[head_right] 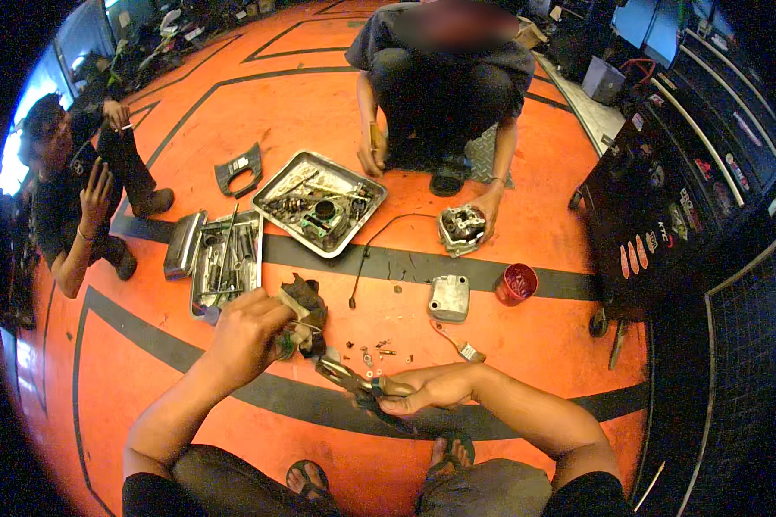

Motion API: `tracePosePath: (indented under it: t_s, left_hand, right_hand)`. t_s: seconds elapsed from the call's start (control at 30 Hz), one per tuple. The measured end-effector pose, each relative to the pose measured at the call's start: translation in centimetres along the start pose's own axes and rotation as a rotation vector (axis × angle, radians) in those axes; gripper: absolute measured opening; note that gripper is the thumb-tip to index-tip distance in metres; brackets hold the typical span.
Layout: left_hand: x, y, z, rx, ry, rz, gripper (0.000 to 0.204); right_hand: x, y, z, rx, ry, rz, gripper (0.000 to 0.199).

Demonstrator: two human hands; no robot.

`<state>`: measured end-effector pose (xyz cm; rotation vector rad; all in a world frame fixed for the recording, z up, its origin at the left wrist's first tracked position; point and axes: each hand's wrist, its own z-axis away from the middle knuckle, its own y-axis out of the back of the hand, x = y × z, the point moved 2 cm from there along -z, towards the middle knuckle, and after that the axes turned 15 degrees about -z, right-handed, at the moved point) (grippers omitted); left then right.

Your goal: The person uses an air nozzle to blow dust off paintbrushes and motorcycle engine components, then wipes small metal parts with a cloth before picking them up individually using pliers.

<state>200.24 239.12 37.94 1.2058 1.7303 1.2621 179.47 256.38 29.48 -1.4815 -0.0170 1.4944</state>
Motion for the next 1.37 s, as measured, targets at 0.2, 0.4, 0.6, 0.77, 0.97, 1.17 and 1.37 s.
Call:
tracePosePath:
  t_s: [0.2, 0.4, 0.6, 0.77, 0.97, 1.17, 1.37]
  left_hand:
    - [-0.1, -1.0, -0.4, -0.105, 0.242, 0.279, 0.008]
    - [-0.8, -2.4, 0.6, -0.277, 0.513, 0.715, 0.023]
    - [-0.2, -4.1, 0.0, -0.427, 0.645, 0.964, 0.027]
    - [-0.6, -6.6, 1.4, -0.395, 0.636, 1.074, 0.028]
    - [-1.4, -6.4, 1.7, -0.459, 0.787, 1.0, 0.027]
    - [-1.8, -6.0, 1.8, -0.245, 0.796, 1.023, 0.029]
    - [-2.2, -6.3, 1.6, -0.215, 0.752, 1.002, 0.03]
  right_hand:
    - [8.5, 3.5, -0.5, 0.293, -0.369, 0.498, 0.055]
    - [19.7, 1.8, -2.7, 0.665, -0.312, 1.613, 0.044]
    - [23.1, 2.2, -2.2, 0.494, -0.135, 1.618, 0.048]
    - [20.3, 7.1, -3.1, 0.698, 0.105, 1.352, 0.033]
    - [17.0, 11.3, -5.3, 0.863, 0.127, 1.411, 0.023]
    - [19.2, 11.9, -6.2, 0.813, 0.042, 1.522, 0.018]
    - [18.3, 12.4, -6.0, 0.901, 0.072, 1.352, 0.024]
